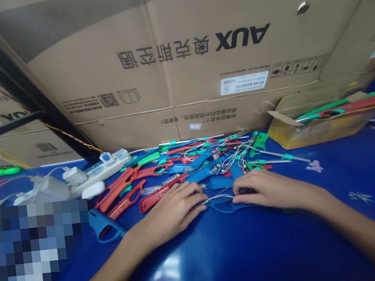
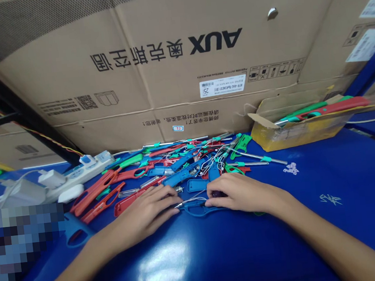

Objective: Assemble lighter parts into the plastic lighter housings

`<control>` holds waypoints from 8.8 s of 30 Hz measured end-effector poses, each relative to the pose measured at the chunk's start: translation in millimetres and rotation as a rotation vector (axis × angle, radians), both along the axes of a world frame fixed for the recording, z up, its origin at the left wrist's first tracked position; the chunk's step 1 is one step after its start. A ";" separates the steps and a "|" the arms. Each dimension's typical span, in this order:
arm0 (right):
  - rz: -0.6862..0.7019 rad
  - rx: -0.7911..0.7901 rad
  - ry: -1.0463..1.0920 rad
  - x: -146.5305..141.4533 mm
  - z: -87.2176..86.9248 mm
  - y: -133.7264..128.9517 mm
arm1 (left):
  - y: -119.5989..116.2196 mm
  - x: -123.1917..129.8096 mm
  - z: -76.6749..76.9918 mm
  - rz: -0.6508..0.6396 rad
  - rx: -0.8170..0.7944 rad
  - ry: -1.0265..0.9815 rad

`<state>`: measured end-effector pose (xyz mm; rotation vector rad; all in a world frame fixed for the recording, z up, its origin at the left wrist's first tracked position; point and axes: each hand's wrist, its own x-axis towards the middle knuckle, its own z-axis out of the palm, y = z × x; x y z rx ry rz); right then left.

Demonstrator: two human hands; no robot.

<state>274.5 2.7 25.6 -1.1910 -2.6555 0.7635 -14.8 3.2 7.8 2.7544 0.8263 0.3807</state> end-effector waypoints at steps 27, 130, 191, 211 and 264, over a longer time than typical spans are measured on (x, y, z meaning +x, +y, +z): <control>-0.001 0.002 0.000 -0.2 -0.1 1.5 | 0.2 2.1 2.6 -0.025 -0.003 0.001; 0.085 -0.087 0.035 4.5 9.2 -2.7 | -2.8 3.2 -1.6 -0.013 -0.034 -0.038; 0.102 -0.102 0.077 3.4 6.9 -3.9 | -1.4 5.8 -2.4 0.000 -0.042 -0.071; 0.095 -0.055 0.057 -2.5 3.1 -5.1 | 0.3 3.5 -3.2 0.004 -0.050 -0.065; 0.056 0.030 -0.062 3.1 0.7 -2.6 | -1.1 3.2 -0.4 -0.001 -0.067 -0.054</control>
